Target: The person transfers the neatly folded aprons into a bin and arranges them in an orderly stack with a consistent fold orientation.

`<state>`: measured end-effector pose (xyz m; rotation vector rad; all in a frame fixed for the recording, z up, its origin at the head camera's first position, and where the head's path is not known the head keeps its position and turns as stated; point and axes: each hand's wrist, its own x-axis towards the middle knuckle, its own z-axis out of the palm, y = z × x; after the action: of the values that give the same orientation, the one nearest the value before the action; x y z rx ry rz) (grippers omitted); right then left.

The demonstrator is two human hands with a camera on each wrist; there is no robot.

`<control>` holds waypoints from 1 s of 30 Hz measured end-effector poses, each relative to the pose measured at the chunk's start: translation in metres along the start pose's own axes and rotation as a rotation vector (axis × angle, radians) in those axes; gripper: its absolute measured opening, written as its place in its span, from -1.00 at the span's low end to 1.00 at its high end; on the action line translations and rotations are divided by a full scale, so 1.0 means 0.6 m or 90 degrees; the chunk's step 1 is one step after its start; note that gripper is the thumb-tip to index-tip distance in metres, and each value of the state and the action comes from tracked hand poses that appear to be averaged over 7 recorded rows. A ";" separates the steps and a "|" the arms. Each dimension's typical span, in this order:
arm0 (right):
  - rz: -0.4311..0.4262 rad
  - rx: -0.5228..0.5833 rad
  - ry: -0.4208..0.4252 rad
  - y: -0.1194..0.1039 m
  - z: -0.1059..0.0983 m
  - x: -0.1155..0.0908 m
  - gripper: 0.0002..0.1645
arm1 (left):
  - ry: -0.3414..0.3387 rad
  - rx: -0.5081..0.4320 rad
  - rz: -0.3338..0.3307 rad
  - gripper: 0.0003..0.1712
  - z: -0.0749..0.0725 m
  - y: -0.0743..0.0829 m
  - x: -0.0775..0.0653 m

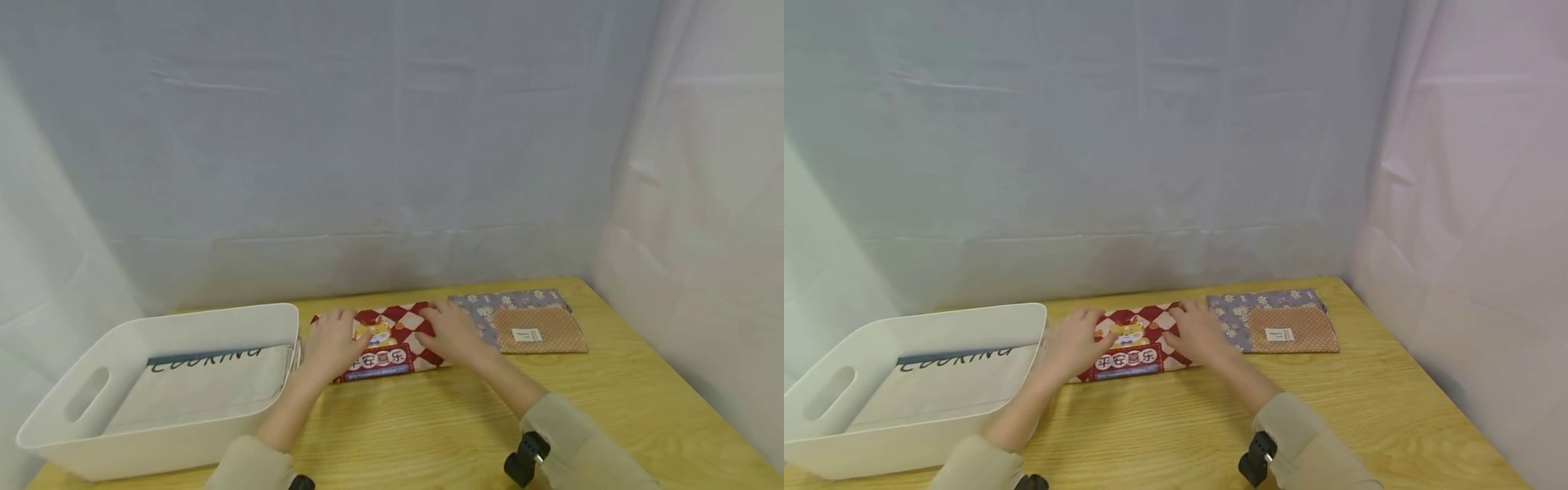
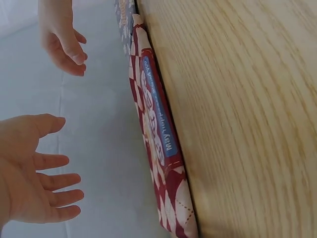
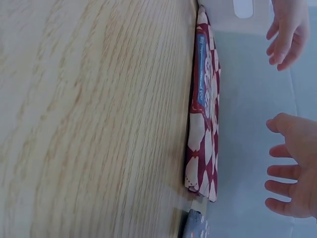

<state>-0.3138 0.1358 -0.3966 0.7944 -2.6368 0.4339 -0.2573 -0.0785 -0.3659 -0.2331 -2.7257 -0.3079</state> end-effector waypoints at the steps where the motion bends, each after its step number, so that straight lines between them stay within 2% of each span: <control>1: 0.009 -0.003 -0.002 0.003 0.001 0.000 -0.48 | -0.006 -0.005 -0.007 -0.38 0.003 0.000 0.002; 11: 0.044 -0.019 -0.015 0.019 0.003 -0.004 -0.48 | -0.043 -0.027 -0.094 -0.37 0.028 -0.016 0.019; 16: 0.058 -0.034 -0.021 0.022 0.006 -0.002 -0.47 | -0.033 -0.018 -0.146 -0.40 0.044 -0.032 0.027; 20: 0.067 -0.048 -0.026 0.027 0.011 -0.001 -0.47 | -0.021 -0.014 -0.168 -0.42 0.055 -0.042 0.032; 25: 0.083 -0.049 -0.036 0.033 0.017 0.001 -0.45 | -0.028 -0.034 -0.196 -0.41 0.063 -0.046 0.037; 30: 0.106 -0.029 -0.046 0.036 0.024 0.005 -0.43 | -0.035 -0.068 -0.249 -0.36 0.069 -0.047 0.043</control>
<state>-0.3323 0.1460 -0.4124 0.5887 -2.7821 0.3929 -0.3014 -0.0925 -0.3980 0.2717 -2.7978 -0.5612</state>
